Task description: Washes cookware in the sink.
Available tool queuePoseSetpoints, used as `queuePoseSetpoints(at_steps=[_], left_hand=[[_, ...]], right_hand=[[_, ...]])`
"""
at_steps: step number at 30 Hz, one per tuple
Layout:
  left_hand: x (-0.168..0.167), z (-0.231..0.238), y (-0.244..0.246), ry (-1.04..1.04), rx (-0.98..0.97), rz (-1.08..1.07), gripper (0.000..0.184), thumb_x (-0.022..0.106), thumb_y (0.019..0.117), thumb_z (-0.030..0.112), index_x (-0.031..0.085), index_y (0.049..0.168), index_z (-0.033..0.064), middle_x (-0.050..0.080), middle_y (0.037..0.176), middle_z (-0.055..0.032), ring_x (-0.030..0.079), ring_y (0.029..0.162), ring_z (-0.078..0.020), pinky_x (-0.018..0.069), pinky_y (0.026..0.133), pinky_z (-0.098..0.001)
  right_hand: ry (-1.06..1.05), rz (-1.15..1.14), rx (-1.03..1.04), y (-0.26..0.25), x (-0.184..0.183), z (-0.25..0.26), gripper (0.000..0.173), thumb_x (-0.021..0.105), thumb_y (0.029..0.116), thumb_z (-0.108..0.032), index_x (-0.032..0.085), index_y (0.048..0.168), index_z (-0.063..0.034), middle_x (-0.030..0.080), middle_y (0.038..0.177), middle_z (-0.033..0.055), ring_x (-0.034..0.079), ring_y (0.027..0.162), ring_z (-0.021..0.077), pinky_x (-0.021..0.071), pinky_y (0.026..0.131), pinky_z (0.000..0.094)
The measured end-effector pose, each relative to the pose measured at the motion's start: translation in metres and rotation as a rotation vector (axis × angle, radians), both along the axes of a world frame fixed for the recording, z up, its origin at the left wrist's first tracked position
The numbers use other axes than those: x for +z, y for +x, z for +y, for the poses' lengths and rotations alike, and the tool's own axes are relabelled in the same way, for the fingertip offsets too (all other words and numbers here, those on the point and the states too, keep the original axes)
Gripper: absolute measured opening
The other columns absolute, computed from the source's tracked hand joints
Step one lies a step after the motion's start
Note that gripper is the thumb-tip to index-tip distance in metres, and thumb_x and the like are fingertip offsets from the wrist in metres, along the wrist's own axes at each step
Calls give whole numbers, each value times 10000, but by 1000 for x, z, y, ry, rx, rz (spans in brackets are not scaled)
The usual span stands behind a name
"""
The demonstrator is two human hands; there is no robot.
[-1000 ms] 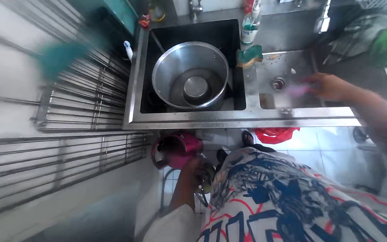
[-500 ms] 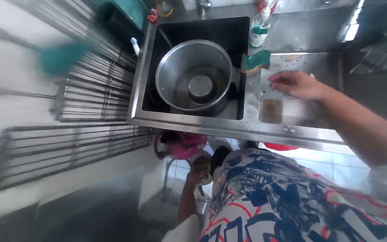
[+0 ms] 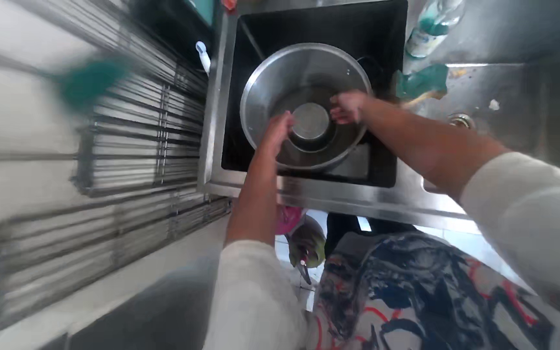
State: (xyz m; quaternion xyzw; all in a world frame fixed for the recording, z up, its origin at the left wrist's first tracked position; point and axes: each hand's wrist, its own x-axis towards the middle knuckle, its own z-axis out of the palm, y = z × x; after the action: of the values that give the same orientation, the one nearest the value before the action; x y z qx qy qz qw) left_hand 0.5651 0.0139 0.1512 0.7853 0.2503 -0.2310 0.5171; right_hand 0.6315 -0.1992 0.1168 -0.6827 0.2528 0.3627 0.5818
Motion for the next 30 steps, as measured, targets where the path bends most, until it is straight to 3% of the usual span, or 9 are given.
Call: queuePoseSetpoints(at_steps=[2,6,9,11,14,19,25,27,30], left_hand=[[-62,11,39,174,-84,104,564,373,1104,450,563,1406,12,606,1365,-227,588,1255,-364,476,1030,-572],[-133,15,71,463,-457,119,445,411,1112,228,485,1470,-26,537,1448,-289,509,1361,-446,400,1122,-608],[-154,9,99,486,-489,257,482,313,1139,221,341,1550,-28,478,1493,-314,484,1384,-460,399,1124,-589],[-171,11,106,381,-255,296,543,234,1150,329,445,1485,-43,498,1470,-312,490,1380,-437,399,1128,-573],[-185,16,117,335,-101,356,705,181,1125,483,561,1376,-55,546,1437,-281,528,1358,-394,418,1118,-557],[-175,7,125,328,-130,387,770,154,1104,554,573,1392,-23,548,1444,-272,522,1366,-393,408,1122,-573],[-177,1,122,297,-61,399,896,171,1036,711,563,1419,2,536,1455,-280,508,1374,-413,404,1118,-612],[-190,3,120,295,-2,391,885,217,1032,717,584,1387,-6,553,1427,-282,537,1339,-407,432,1093,-599],[-198,4,118,225,114,366,747,292,1093,574,553,1378,-65,545,1415,-303,543,1324,-405,433,1096,-558]], right_hand=[[-92,40,-50,13,-38,27,439,452,1095,-344,532,1419,-59,633,1280,167,651,1002,251,538,836,406],[-389,-49,110,23,-123,58,448,411,1122,-260,593,1349,81,554,1448,279,522,1372,405,425,1130,572],[-443,-33,275,34,-168,64,438,374,1134,-217,558,1399,79,518,1493,283,466,1430,422,372,1176,580],[-446,-77,315,32,-182,65,415,391,1128,-176,555,1397,94,522,1484,296,468,1424,442,366,1179,587],[-406,-4,235,35,-178,68,411,403,1122,-163,537,1412,96,507,1495,298,456,1433,432,357,1185,575],[-515,-11,468,37,-149,71,381,399,1110,-84,530,1415,103,512,1499,290,464,1435,430,368,1179,572],[-399,54,137,38,-170,73,446,364,1138,-218,544,1416,81,511,1502,285,454,1441,425,355,1187,580],[-392,85,172,40,-160,73,442,358,1138,-205,530,1428,82,504,1513,276,449,1450,413,357,1190,566],[-343,92,145,43,-166,72,441,346,1141,-184,504,1441,98,477,1533,284,427,1467,405,336,1204,546]])
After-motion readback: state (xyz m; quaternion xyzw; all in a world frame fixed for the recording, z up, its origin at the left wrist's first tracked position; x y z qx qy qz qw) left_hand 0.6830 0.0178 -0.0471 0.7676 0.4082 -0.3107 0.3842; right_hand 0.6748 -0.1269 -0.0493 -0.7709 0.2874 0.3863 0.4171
